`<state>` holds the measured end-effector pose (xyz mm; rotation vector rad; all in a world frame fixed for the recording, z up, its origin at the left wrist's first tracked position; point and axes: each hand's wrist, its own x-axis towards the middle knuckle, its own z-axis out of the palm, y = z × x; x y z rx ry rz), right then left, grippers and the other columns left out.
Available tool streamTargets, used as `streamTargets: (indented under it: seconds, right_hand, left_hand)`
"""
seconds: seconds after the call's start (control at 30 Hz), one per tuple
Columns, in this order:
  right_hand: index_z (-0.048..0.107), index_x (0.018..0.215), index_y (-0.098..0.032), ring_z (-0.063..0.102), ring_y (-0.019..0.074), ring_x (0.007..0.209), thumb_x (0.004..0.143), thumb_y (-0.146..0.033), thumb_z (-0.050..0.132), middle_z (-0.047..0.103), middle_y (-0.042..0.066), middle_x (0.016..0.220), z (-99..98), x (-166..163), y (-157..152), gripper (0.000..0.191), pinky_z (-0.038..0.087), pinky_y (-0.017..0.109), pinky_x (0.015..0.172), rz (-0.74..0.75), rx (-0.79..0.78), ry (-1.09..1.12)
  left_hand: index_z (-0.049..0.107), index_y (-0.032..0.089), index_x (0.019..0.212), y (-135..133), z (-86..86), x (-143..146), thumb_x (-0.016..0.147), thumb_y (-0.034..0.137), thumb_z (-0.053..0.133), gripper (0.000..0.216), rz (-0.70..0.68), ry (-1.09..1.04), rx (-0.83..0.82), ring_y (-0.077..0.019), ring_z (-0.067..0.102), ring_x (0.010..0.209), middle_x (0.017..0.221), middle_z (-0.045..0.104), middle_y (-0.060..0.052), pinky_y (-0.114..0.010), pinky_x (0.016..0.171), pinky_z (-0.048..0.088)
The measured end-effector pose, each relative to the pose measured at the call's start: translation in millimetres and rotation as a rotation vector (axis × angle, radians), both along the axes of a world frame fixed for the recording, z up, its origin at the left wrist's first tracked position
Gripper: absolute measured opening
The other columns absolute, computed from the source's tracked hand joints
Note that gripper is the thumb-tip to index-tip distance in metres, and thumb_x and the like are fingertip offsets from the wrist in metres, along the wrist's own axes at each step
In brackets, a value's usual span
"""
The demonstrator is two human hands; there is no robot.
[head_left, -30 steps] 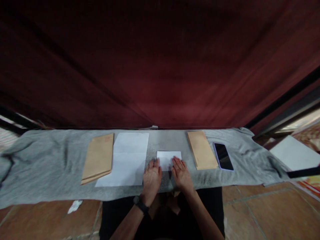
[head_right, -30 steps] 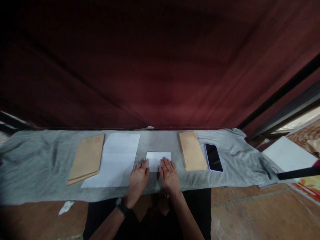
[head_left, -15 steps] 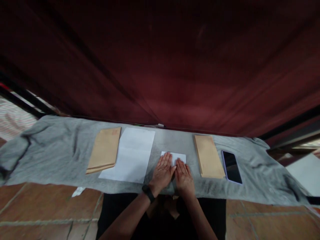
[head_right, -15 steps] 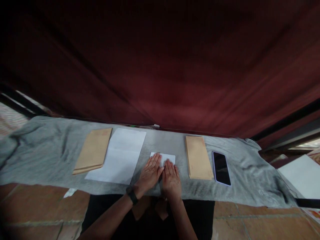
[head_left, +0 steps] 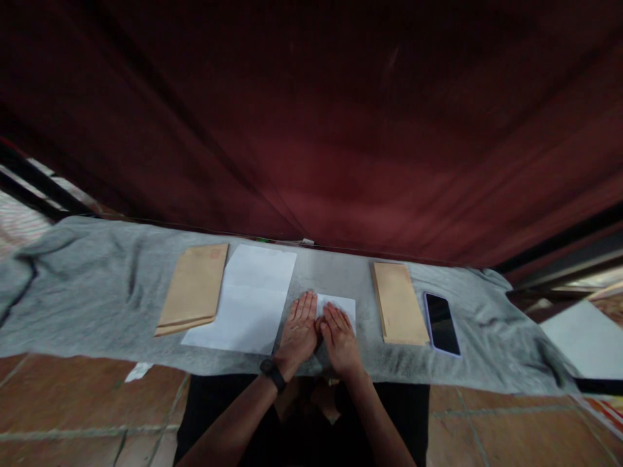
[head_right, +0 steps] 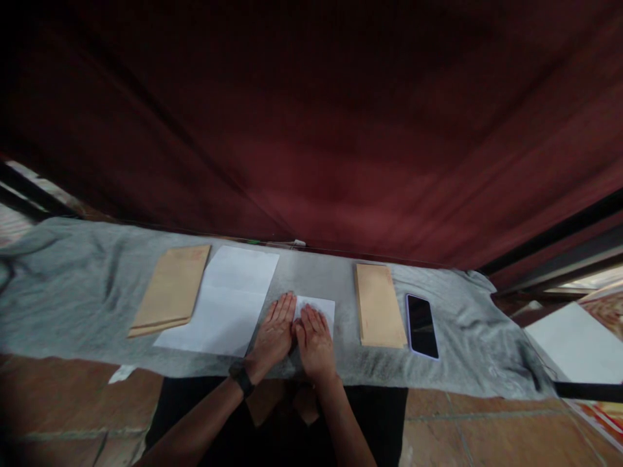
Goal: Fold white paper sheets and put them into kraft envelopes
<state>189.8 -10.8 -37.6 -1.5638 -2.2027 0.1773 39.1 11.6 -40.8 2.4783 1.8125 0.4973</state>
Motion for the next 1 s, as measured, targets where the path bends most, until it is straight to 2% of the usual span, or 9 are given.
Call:
streamTargets:
  seconds: [0.07, 0.17, 0.4, 0.57, 0.77, 1.0]
  right_hand:
    - [0.045, 0.152, -0.017, 0.043, 0.021, 0.145, 0.108, -0.032, 0.032, 0.048, 0.009, 0.155, 0.4, -5, 4, 0.049, 0.032, 0.044, 0.122, 0.044, -0.025, -0.002]
    - [0.04, 0.154, -0.017, 0.04, 0.0224, 0.146, 0.107, -0.035, 0.034, 0.045, 0.009, 0.157, -1.4, -3, 8, 0.051, 0.031, 0.046, 0.122, 0.045, -0.017, -0.04]
    - [0.036, 0.156, -0.015, 0.036, 0.0234, 0.148, 0.107, -0.033, 0.035, 0.041, 0.012, 0.159, -6.7, 34, 23, 0.052, 0.031, 0.047, 0.121, 0.04, 0.051, -0.15]
    - [0.034, 0.157, -0.014, 0.038, 0.0252, 0.147, 0.107, -0.037, 0.034, 0.043, 0.014, 0.158, -11.9, 54, 35, 0.055, 0.031, 0.048, 0.119, -0.011, 0.086, -0.189]
    - [0.035, 0.157, -0.014, 0.039, 0.0275, 0.146, 0.107, -0.042, 0.031, 0.043, 0.014, 0.158, -18.4, 56, 38, 0.057, 0.029, 0.048, 0.119, -0.073, 0.105, -0.181]
    - [0.037, 0.156, -0.013, 0.037, 0.0287, 0.147, 0.108, -0.041, 0.027, 0.045, 0.016, 0.156, -18.4, 51, 36, 0.057, 0.025, 0.051, 0.12, -0.198, 0.09, -0.174]
  left_hand:
    - [0.032, 0.006, 0.156, 0, -1.2, -1, 0.097, 0.018, 0.033, 0.06, -0.007, 0.017, -0.005, -0.0245, 0.024, 0.154, 0.162, 0.034, -0.016, -0.045, 0.125, 0.024]
    - [0.034, 0.004, 0.155, 1, -2.5, 0, 0.099, 0.022, 0.033, 0.058, 0.0, 0.027, -0.004, -0.0254, 0.023, 0.154, 0.162, 0.035, -0.017, -0.046, 0.125, 0.024]
    - [0.036, 0.005, 0.154, 0, 0.4, 3, 0.101, 0.029, 0.034, 0.058, 0.028, -0.001, 0.006, -0.0244, 0.026, 0.153, 0.161, 0.036, -0.016, -0.045, 0.126, 0.022]
    - [0.035, 0.005, 0.154, 1, 0.7, 3, 0.102, 0.038, 0.036, 0.062, 0.034, 0.027, 0.01, -0.0251, 0.028, 0.152, 0.16, 0.037, -0.016, -0.044, 0.125, 0.023]
    - [0.029, 0.006, 0.157, 0, -1.2, 1, 0.098, 0.058, 0.04, 0.079, 0.023, 0.048, 0.023, -0.0269, 0.026, 0.153, 0.162, 0.035, -0.017, -0.046, 0.125, 0.024]
    - [0.031, 0.006, 0.156, -1, 1.4, 2, 0.099, 0.055, 0.04, 0.076, 0.029, 0.038, 0.021, -0.0273, 0.026, 0.153, 0.161, 0.036, -0.017, -0.046, 0.125, 0.023]
